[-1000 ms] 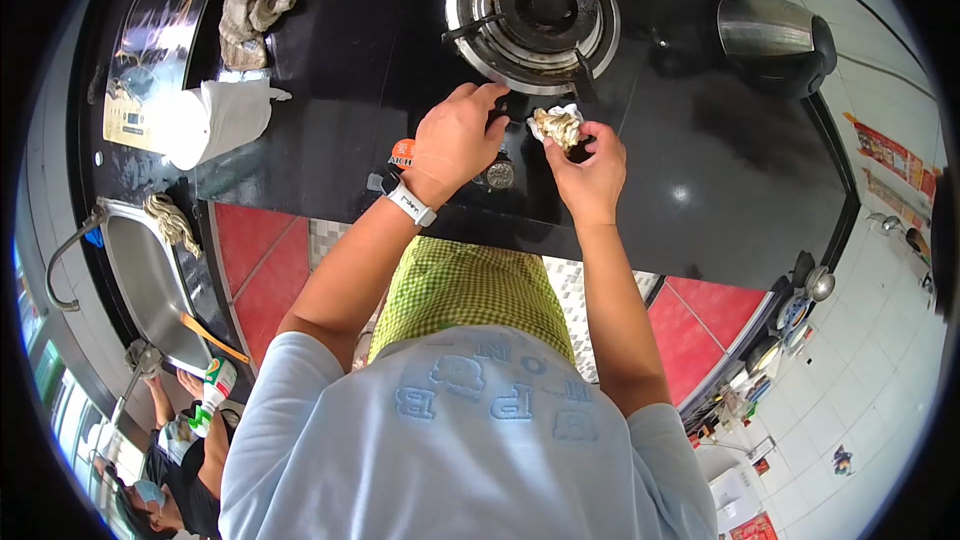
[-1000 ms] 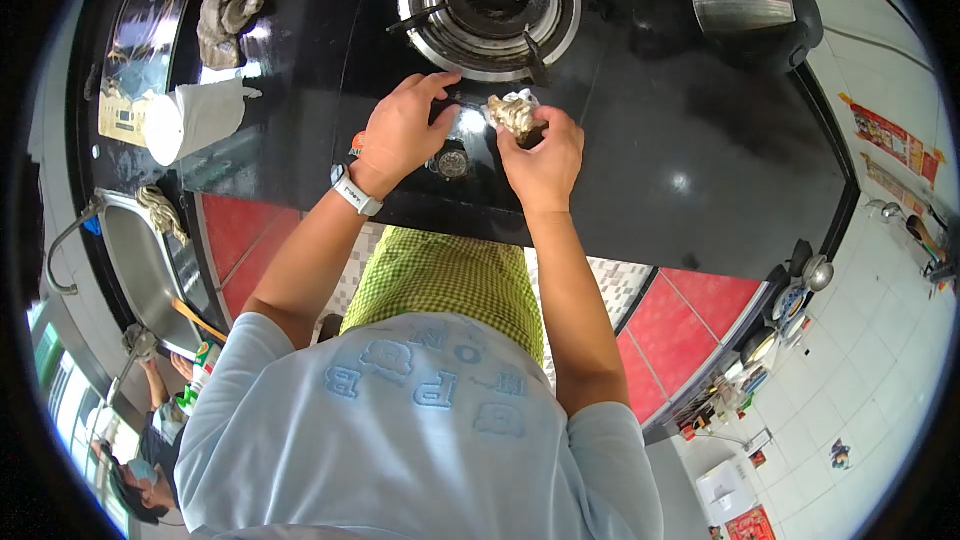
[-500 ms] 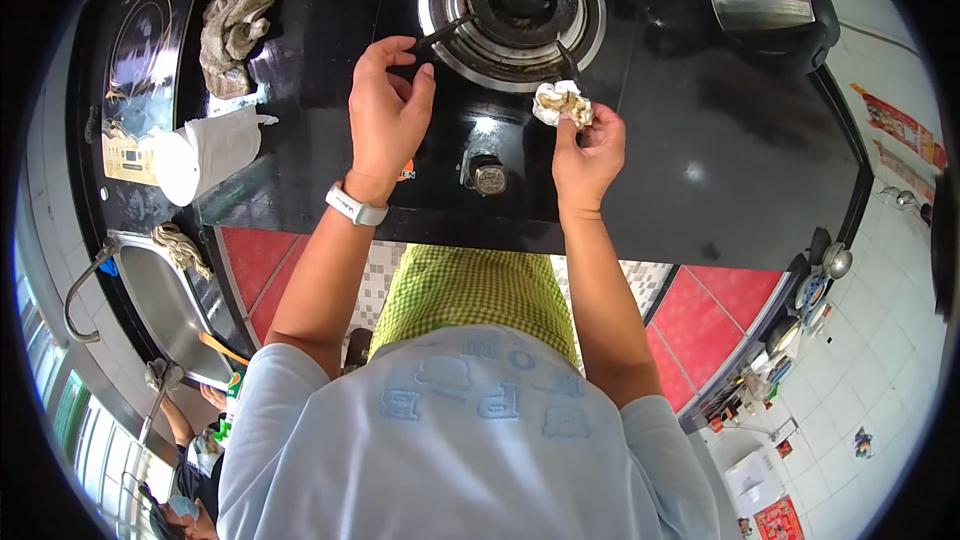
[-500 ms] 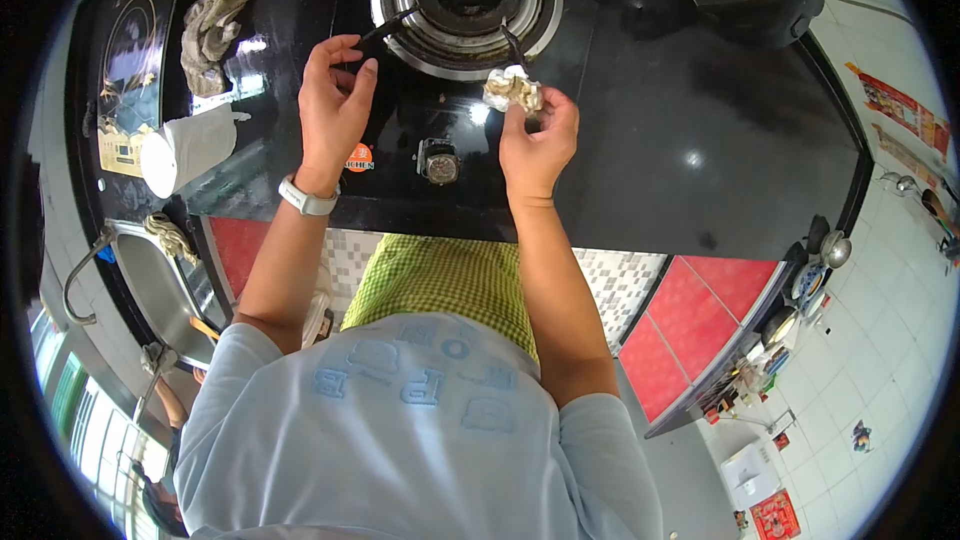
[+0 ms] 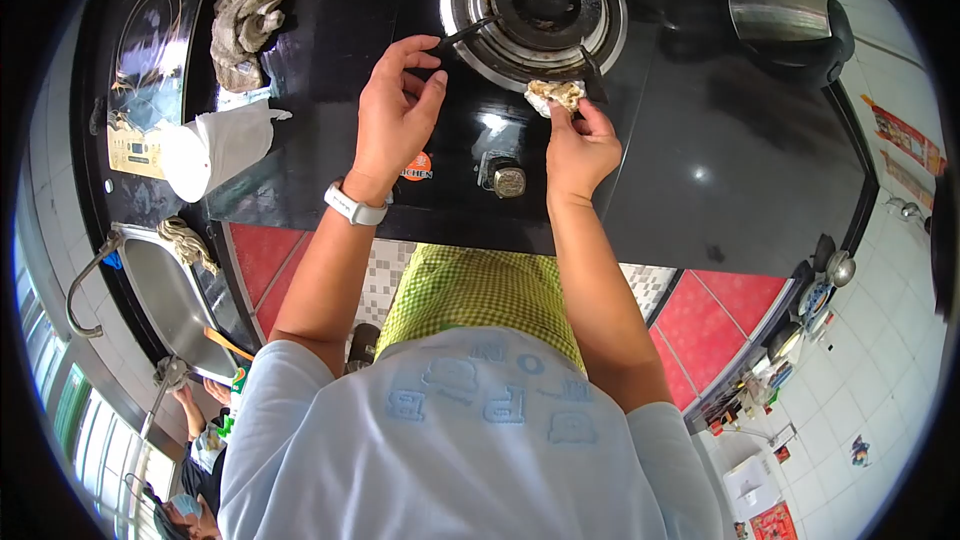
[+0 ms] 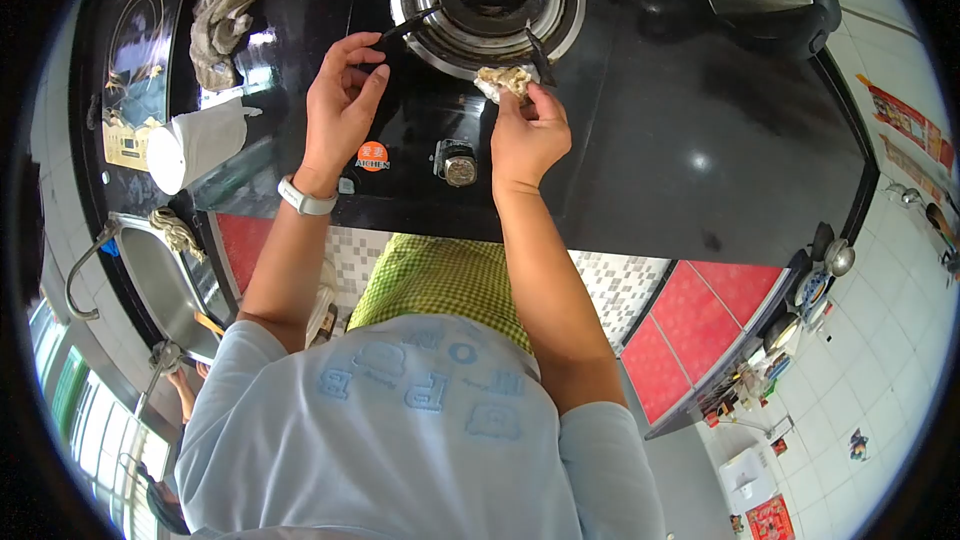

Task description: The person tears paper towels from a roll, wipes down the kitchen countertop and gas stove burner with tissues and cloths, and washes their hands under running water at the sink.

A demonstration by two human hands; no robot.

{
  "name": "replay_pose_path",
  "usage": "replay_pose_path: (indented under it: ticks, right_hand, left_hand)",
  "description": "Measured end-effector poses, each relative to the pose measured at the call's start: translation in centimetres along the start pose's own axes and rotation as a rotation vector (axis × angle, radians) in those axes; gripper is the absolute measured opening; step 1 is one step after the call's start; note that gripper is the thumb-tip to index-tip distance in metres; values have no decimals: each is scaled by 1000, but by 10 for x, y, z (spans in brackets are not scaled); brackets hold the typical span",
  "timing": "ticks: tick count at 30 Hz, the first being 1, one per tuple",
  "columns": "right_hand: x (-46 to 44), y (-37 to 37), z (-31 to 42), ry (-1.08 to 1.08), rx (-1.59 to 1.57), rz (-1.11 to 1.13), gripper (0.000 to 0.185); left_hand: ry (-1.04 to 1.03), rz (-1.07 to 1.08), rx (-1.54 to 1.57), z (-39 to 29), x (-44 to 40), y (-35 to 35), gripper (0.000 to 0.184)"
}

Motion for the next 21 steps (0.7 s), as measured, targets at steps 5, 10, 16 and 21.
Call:
replay_pose_path:
  ticks: [5,10,16,21]
  right_hand:
    - [5,-1,25,248,112,10,29]
    - [7,-9,30,366,193,45,21]
    - [65,-47,70,615,129,370,20]
    - [36,1,74,688,-54,300,25]
  left_hand:
    - [-20,58,-2,2,-3,0,33]
    - [-10,65,-22,5,-4,-2,34]
    - [-67,-17,-143,0,-1,10,37]
    - [-18,-176,126,-1,21,31,36]
Point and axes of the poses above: each hand's wrist, its own x-axis away from the middle knuckle, its own y-axis out of the back of the hand, z = x × y, the point moved 9 cm from there along -x, towards the middle knuckle, and after that the axes turned 9 degrees about -z, right-handed, at the moved point
